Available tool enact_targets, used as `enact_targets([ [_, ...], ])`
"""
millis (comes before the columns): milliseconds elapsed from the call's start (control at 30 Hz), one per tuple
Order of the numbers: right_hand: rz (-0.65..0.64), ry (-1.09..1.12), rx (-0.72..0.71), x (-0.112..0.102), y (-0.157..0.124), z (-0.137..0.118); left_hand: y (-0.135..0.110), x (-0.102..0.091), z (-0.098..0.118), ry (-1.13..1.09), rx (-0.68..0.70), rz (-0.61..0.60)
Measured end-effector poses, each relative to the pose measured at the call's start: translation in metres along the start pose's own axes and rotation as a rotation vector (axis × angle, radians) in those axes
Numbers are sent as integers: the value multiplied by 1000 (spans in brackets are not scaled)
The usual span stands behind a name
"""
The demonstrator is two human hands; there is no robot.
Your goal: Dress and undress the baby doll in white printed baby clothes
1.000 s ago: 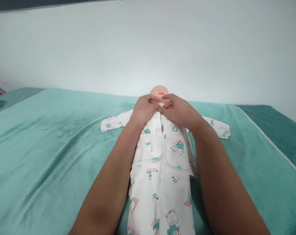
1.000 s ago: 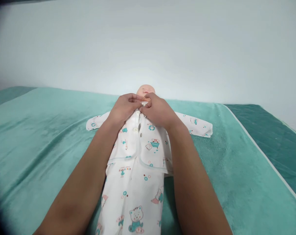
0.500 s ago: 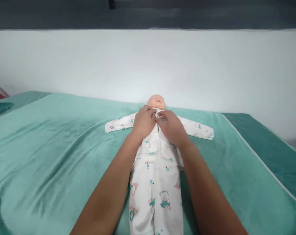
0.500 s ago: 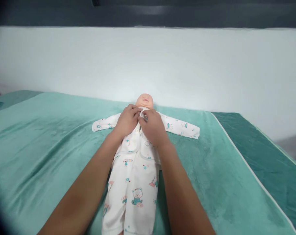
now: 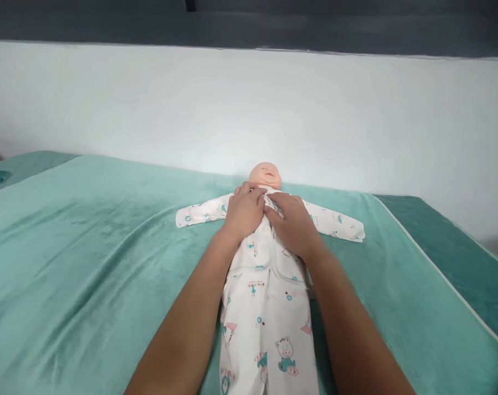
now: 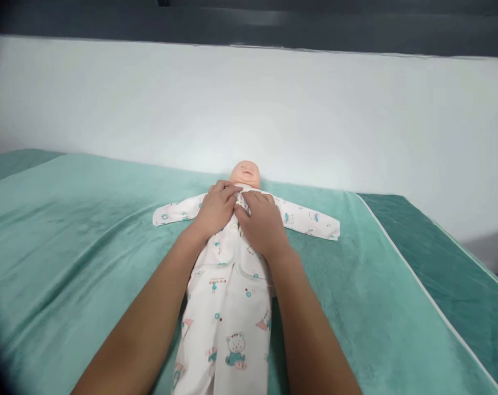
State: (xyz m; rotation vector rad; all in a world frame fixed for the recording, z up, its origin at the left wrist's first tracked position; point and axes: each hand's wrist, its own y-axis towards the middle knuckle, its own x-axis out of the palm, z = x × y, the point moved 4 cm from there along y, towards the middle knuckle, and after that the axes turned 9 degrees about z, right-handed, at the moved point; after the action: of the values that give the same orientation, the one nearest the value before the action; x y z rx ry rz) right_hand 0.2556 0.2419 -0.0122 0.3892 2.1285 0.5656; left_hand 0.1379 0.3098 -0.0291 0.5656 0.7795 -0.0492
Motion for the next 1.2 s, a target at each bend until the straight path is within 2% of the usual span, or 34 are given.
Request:
enact_targets([
  [200, -108, -6, 109, -2, 1, -3, 1, 3, -7, -144, -2, 28],
  [400, -168, 154, 48, 1, -6, 7, -8, -1, -3, -188, 10, 111],
  [633, 77, 288, 13, -2, -34, 12, -29, -11, 1, -270, 90, 109],
  [733, 244, 199, 18, -8, -40, 8, -38, -17, 4, -318, 124, 118],
  [833, 311, 77, 7, -9, -38, 0, -41, -22, 8, -380, 112, 149],
  [1000, 258, -33, 155, -7, -23, -5, -40, -24, 10, -428, 61, 195],
  [1100, 122, 29, 272, -12, -14, -3, -39, -24, 9, -452, 28, 212],
  [1200, -62, 215, 411, -19, -11, 5, -40, -23, 7, -458, -2, 206],
])
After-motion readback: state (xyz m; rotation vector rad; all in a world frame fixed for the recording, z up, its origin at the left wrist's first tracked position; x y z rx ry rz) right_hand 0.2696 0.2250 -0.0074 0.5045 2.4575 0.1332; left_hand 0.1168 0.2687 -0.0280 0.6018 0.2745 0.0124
